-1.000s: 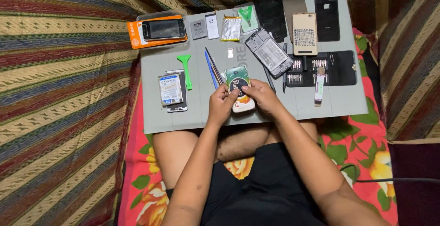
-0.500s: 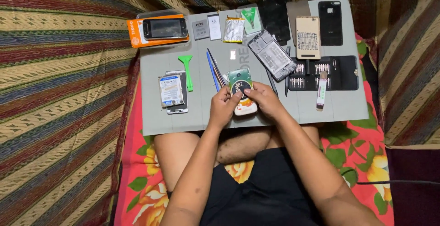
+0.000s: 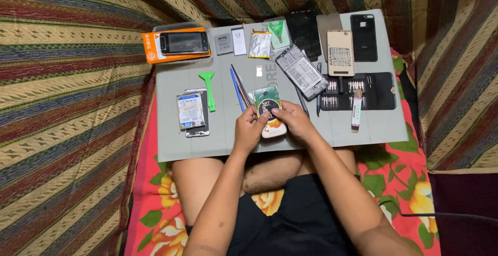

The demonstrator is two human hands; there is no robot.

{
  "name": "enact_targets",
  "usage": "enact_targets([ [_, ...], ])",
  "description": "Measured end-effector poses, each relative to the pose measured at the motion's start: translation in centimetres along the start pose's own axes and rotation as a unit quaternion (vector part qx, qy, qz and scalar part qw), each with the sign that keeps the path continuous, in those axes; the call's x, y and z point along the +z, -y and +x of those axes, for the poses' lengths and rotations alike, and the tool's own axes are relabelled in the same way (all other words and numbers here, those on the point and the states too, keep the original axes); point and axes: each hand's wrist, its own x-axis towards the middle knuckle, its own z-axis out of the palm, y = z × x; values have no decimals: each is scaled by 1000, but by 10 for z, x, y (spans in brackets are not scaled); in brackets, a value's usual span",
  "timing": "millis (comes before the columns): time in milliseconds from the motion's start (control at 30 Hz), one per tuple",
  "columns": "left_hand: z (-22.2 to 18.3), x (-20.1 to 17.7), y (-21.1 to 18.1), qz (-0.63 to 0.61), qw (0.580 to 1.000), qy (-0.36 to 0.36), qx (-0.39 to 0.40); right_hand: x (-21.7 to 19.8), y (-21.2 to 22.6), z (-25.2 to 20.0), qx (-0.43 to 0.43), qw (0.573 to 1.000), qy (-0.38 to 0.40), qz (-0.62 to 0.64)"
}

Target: Removing old adhesive residue from a smartphone component using tweezers on a repair bench.

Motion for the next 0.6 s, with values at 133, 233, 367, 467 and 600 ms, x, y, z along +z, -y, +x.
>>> enact_targets([
  [133, 0, 0, 4, -3, 1000, -5, -1, -1, -4, 1, -5, 1000, 1, 6],
  [233, 2, -1, 11, 2, 1000, -4, 8, -6, -10, 5, -6, 1000, 6, 3],
  [367, 0, 0, 10, 9, 1000, -9, 18, -2, -1, 2, -5, 1000, 13, 1],
  [467, 0, -1, 11, 12, 1000, -13, 7, -1, 1, 1, 0, 1000, 7, -5],
  [600, 0, -1, 15, 9, 1000, -12, -1, -2, -4, 2, -1, 1000, 4, -6],
])
